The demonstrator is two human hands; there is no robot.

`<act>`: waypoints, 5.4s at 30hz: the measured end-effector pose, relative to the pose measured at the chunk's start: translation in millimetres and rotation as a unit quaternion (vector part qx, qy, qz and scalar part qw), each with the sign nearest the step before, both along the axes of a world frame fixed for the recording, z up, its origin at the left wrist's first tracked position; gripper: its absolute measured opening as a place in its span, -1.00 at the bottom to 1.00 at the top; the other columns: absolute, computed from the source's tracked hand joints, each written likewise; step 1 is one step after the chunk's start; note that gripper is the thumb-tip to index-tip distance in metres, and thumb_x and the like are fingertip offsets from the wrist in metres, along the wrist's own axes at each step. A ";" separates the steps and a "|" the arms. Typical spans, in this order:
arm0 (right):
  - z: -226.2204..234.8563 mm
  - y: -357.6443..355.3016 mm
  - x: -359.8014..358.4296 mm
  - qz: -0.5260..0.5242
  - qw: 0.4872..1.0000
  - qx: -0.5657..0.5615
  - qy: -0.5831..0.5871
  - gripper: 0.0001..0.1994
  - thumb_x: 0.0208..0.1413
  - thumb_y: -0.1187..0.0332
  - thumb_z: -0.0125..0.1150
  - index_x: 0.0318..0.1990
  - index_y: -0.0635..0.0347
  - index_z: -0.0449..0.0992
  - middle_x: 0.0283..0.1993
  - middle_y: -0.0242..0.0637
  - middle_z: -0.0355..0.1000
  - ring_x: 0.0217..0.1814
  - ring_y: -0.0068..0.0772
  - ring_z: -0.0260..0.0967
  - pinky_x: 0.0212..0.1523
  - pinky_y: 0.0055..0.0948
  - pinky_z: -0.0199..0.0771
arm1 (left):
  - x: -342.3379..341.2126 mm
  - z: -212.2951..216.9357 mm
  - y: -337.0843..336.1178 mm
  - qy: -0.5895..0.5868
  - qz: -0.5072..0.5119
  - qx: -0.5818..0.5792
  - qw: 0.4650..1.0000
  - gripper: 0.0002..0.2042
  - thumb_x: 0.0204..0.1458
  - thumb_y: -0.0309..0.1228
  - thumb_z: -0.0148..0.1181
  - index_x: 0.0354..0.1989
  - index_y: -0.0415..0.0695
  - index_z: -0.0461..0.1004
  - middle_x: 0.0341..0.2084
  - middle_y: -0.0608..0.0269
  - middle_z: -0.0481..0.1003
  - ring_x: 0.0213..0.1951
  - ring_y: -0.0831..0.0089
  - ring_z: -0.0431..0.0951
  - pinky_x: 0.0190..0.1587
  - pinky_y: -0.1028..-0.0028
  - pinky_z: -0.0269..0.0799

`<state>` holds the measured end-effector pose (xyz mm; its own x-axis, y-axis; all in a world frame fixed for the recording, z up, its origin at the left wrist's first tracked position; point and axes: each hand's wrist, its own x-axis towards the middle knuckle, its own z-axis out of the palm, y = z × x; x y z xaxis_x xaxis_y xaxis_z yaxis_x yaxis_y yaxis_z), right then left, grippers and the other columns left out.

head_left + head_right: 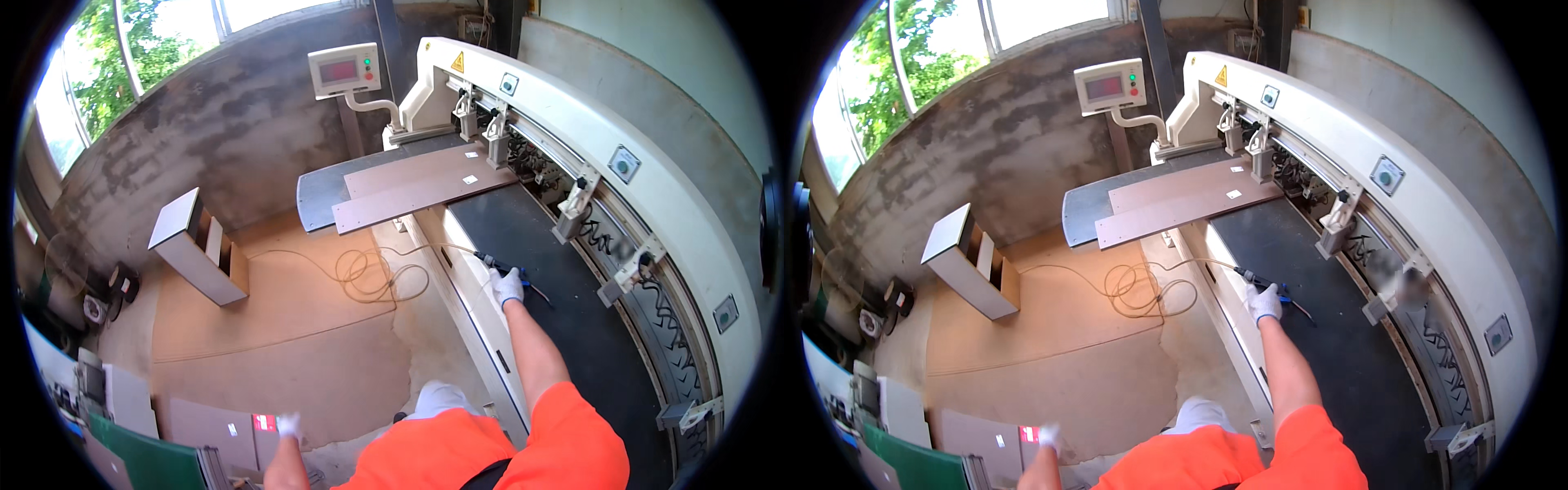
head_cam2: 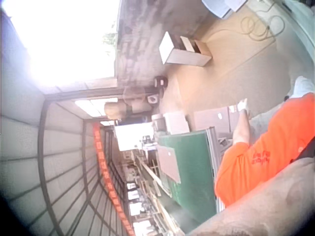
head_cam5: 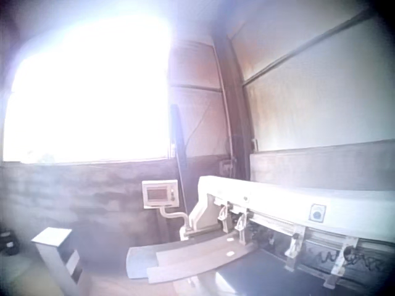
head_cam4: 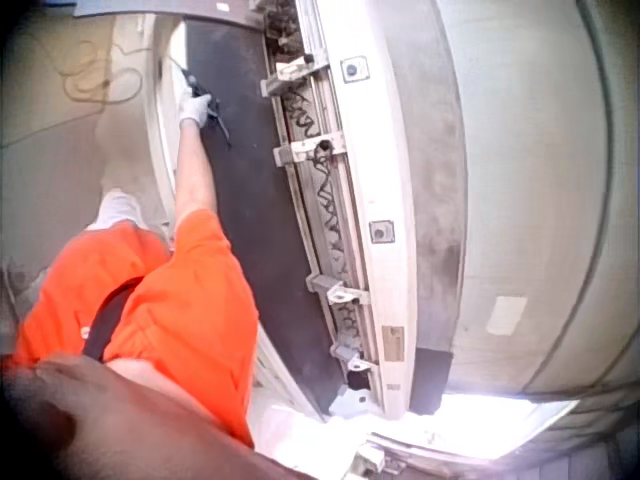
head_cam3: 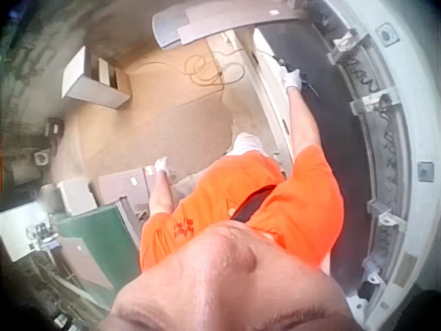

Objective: The person operates a CNC edge banding machine in a workshop, placing rectangular wood panels onto the machine's conveyor belt. They use a handheld tool to press a button on the machine's control panel to initiate the processing cycle. After the panels are processed, the person removes them and stacks them on a nearby table.

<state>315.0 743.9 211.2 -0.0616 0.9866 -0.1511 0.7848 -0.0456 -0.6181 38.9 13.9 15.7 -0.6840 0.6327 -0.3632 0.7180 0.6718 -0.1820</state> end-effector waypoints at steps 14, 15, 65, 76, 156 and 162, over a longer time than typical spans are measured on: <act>45.2 205.4 -117.4 -0.193 0.935 -0.204 -0.216 -0.10 0.09 -0.41 0.17 0.39 0.09 0.32 0.32 0.07 0.44 0.32 0.04 0.47 0.19 -0.07 0.55 | -318.4 153.5 549.2 -0.340 0.156 0.574 0.728 -0.65 0.22 -0.41 0.25 0.11 -0.37 0.52 -0.02 0.00 0.62 0.03 0.33 0.62 0.14 0.37 0.50; 28.3 217.5 -114.9 -0.220 0.928 -0.210 -0.217 -0.21 0.09 -0.19 0.31 0.41 -0.05 0.29 0.30 0.06 0.45 0.27 0.10 0.49 0.17 -0.06 0.56 | -334.3 150.9 570.9 -0.339 0.131 0.570 0.737 -0.66 0.22 -0.41 0.25 0.10 -0.37 0.52 -0.04 0.01 0.63 0.01 0.33 0.63 0.12 0.38 0.51; -12.3 104.6 -80.0 -0.061 0.889 -0.343 0.297 -0.79 0.05 0.23 0.52 -0.31 0.12 0.65 -0.39 -0.36 0.56 -0.36 -0.45 0.45 -0.30 -0.32 0.41 | -135.6 142.6 637.0 -0.655 0.229 0.346 0.632 -0.69 0.30 -0.27 0.10 -0.04 -0.33 0.43 -0.19 0.10 0.57 -0.19 0.33 0.57 -0.08 0.31 0.53; 54.6 -6.0 66.4 -0.231 0.887 -0.255 0.310 -0.80 0.08 0.25 0.47 -0.29 0.05 0.55 -0.51 -0.34 0.53 -0.64 -0.49 0.38 -0.65 -0.40 0.31 | 47.5 134.6 725.5 -0.700 0.265 0.279 0.602 -0.65 0.24 -0.17 0.22 -0.21 -0.30 0.46 -0.46 0.26 0.48 -0.52 0.50 0.38 -0.55 0.35 0.29; 219.9 79.7 -0.8 -0.484 0.811 0.305 0.122 -0.62 0.24 0.10 0.36 -0.04 0.27 0.60 -0.47 -0.40 0.49 -0.42 -0.64 0.38 -0.35 -0.47 0.44 | -71.3 107.2 1014.3 -0.712 0.170 0.017 0.681 -0.72 0.25 -0.20 -0.07 -0.47 -0.08 0.30 -0.74 0.11 0.37 -0.83 0.28 0.28 -0.81 0.27 0.22; 215.3 75.5 22.3 -0.438 0.829 0.313 0.149 -0.64 0.21 0.06 0.38 -0.19 0.24 0.59 -0.52 -0.35 0.46 -0.47 -0.56 0.37 -0.36 -0.40 0.43 | -74.2 99.9 1016.2 -0.733 0.196 0.039 0.651 -0.70 0.24 -0.19 0.00 -0.51 -0.07 0.30 -0.72 0.13 0.38 -0.82 0.29 0.33 -0.79 0.27 0.27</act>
